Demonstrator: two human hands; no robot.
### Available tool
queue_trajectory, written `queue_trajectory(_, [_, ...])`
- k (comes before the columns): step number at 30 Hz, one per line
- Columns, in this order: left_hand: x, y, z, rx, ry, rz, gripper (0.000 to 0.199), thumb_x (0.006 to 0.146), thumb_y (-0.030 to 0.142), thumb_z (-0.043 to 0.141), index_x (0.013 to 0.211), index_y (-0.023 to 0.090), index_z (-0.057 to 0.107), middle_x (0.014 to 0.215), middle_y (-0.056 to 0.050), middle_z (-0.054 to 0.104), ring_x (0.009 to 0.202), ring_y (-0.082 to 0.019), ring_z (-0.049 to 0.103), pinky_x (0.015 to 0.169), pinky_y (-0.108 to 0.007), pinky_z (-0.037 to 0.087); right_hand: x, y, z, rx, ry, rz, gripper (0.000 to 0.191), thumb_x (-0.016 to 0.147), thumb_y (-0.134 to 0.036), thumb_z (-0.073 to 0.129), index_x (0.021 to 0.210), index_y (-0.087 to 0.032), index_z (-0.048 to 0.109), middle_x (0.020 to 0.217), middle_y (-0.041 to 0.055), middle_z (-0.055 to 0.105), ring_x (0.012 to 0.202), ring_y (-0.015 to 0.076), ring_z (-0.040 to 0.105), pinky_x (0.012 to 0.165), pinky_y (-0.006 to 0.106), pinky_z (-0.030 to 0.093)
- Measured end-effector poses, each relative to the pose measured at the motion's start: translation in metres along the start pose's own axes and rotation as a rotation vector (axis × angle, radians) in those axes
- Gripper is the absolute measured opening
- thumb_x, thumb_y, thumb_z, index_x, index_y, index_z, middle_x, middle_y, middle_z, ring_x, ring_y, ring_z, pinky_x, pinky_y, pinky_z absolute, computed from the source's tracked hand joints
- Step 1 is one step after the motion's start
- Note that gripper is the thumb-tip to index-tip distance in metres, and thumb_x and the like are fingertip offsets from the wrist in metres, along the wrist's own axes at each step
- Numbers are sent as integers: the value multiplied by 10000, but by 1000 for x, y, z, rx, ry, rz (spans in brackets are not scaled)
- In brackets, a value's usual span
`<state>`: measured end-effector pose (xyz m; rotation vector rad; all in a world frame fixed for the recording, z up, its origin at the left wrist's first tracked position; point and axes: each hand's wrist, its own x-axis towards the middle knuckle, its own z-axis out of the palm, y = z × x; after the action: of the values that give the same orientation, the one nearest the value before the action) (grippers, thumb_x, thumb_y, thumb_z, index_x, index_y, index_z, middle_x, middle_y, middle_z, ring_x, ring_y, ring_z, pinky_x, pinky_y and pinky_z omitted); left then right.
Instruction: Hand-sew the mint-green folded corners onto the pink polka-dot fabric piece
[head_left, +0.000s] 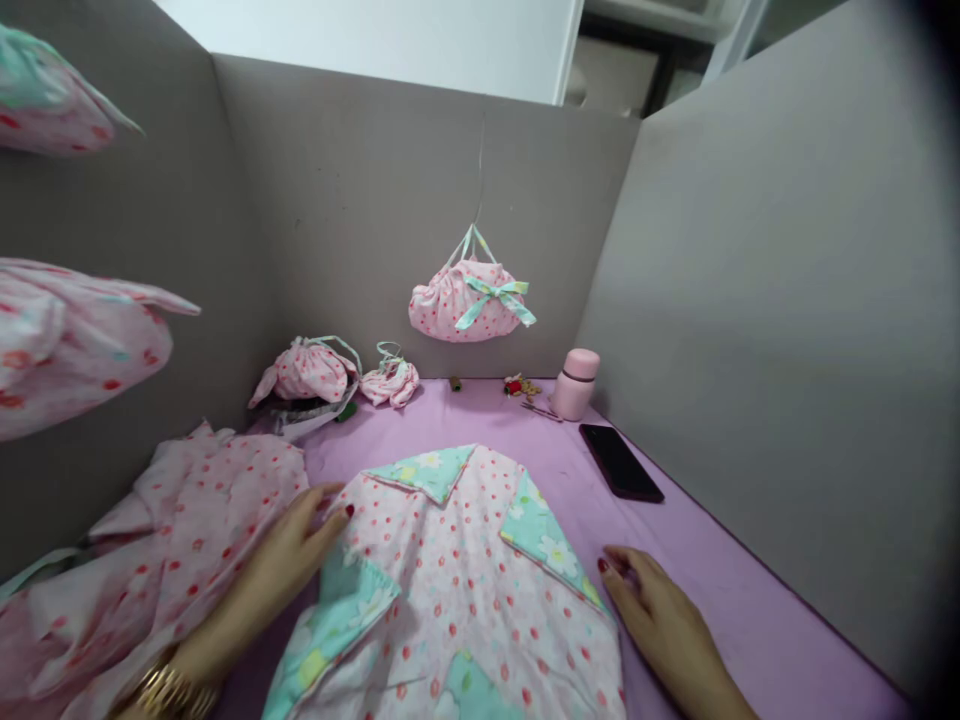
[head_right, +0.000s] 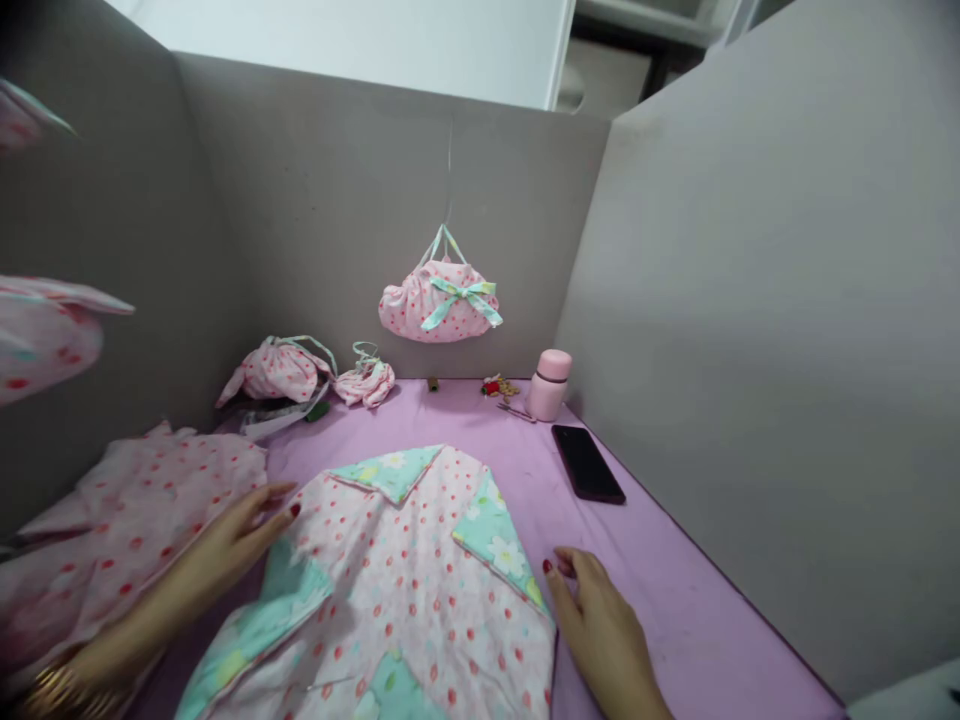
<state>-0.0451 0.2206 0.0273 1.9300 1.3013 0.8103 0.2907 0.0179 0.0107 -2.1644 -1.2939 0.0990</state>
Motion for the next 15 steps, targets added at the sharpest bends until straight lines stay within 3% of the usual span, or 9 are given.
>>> queue_trajectory(4, [66, 8, 20, 131, -39, 26, 300, 830, 314, 509, 1081, 149, 517, 1155, -93, 548, 1048, -256, 519, 883, -480, 398, 28, -5, 6, 93, -173, 59, 234, 791, -366, 443, 688, -198, 570, 656, 33, 628, 611, 196, 570, 551, 272, 385])
queue_trajectory(7, [99, 9, 32, 202, -148, 18, 245, 827, 309, 530, 1015, 154, 559, 1039, -56, 596, 887, -212, 586, 768, -422, 474, 41, -16, 13, 144, -188, 74, 200, 719, -321, 515, 564, -194, 521, 553, 12, 578, 537, 172, 517, 479, 246, 319])
queue_trajectory(11, [115, 7, 38, 234, -278, 15, 204, 825, 297, 537, 953, 144, 581, 938, -35, 621, 777, -178, 606, 685, -364, 504, 47, -14, 21, 288, -206, 86, 208, 746, -328, 457, 584, -201, 427, 523, -31, 469, 509, 134, 451, 473, 226, 313])
queue_trajectory(15, [119, 4, 34, 194, -261, 16, 201, 835, 298, 522, 948, 142, 578, 924, -34, 620, 771, -174, 605, 679, -360, 503, 54, -4, 28, 434, -245, 120, 207, 816, -346, 352, 660, -211, 369, 514, -71, 364, 442, 101, 377, 427, 209, 290])
